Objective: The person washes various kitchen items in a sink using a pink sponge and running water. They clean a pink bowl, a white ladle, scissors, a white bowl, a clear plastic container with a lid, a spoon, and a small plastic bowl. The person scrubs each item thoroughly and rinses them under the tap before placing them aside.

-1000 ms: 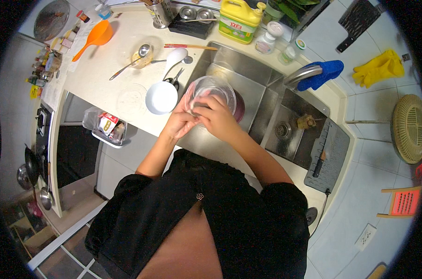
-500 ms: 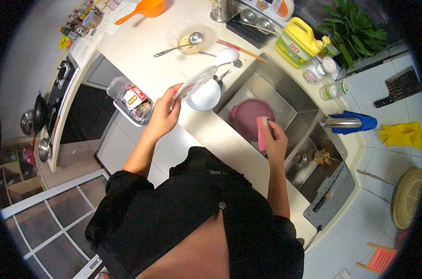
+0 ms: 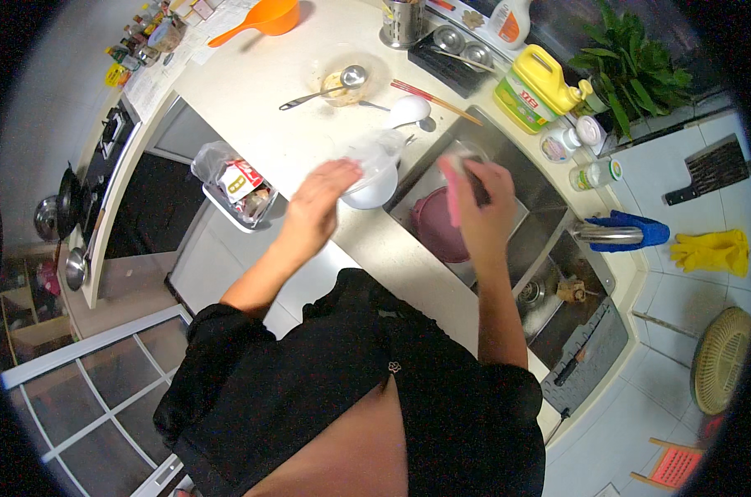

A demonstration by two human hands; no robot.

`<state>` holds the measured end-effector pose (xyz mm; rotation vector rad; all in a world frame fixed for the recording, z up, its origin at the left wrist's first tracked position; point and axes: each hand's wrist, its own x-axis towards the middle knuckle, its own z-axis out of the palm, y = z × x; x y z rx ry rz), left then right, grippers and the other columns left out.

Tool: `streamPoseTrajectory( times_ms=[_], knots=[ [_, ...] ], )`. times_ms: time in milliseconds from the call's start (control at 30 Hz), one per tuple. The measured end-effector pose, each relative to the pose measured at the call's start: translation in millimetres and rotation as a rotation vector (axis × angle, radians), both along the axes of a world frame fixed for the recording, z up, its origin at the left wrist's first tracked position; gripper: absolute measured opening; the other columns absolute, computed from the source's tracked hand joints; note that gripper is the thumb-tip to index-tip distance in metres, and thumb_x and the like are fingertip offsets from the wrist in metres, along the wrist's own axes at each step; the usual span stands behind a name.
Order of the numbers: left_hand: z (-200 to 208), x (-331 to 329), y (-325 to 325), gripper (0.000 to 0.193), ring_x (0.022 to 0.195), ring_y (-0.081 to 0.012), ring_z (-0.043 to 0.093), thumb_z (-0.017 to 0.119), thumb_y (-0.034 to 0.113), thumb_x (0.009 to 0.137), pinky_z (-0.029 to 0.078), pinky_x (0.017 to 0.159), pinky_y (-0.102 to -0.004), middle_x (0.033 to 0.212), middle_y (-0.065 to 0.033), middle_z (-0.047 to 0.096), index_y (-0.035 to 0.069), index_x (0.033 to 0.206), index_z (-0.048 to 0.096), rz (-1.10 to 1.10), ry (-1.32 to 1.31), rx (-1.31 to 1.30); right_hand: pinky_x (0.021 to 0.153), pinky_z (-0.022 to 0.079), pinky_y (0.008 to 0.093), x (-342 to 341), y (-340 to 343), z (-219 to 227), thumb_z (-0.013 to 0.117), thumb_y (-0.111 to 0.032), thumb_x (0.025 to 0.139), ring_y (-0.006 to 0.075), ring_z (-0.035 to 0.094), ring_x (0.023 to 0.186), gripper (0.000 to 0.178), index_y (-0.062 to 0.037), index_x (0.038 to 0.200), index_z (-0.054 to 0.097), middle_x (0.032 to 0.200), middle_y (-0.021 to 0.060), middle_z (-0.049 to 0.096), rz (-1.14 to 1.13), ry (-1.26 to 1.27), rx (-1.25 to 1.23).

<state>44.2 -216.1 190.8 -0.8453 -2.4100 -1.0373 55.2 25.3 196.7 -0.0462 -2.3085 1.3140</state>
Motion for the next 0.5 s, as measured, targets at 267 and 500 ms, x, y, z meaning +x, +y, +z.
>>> streamPoseTrajectory(
  times_ms=[267,500],
  knots=[
    [-93.1,-37.3,-105.5,0.051,0.114,-0.0322,0.046,0.047,-0.013,0.066,0.030,0.099,-0.0492,0.115,-0.0104,0.055,0.011,0.110,0.056,0.267,-0.026,-0.340,0.077,0.042,0.0248,59.3,55.2,-82.8,0.063,-0.006,0.076,0.0143,0.055,0.086,0.018,-0.0004,0.093,0.060,0.093,0.0072,0.058,-0.058,-0.277,-0.212],
    [-139.4,-90.2,-77.0,0.054,0.121,-0.0308,0.037,0.048,-0.010,0.068,0.021,0.103,-0.0522,0.125,-0.0089,0.047,0.014,0.116,0.051,0.012,-0.090,-0.435,0.077,0.042,0.0254,66.2,42.3,-76.1,0.064,-0.005,0.075,0.0162,0.055,0.087,0.019,-0.0006,0.093,0.060,0.095,0.0084,0.058,-0.023,-0.252,-0.136]
  ],
)
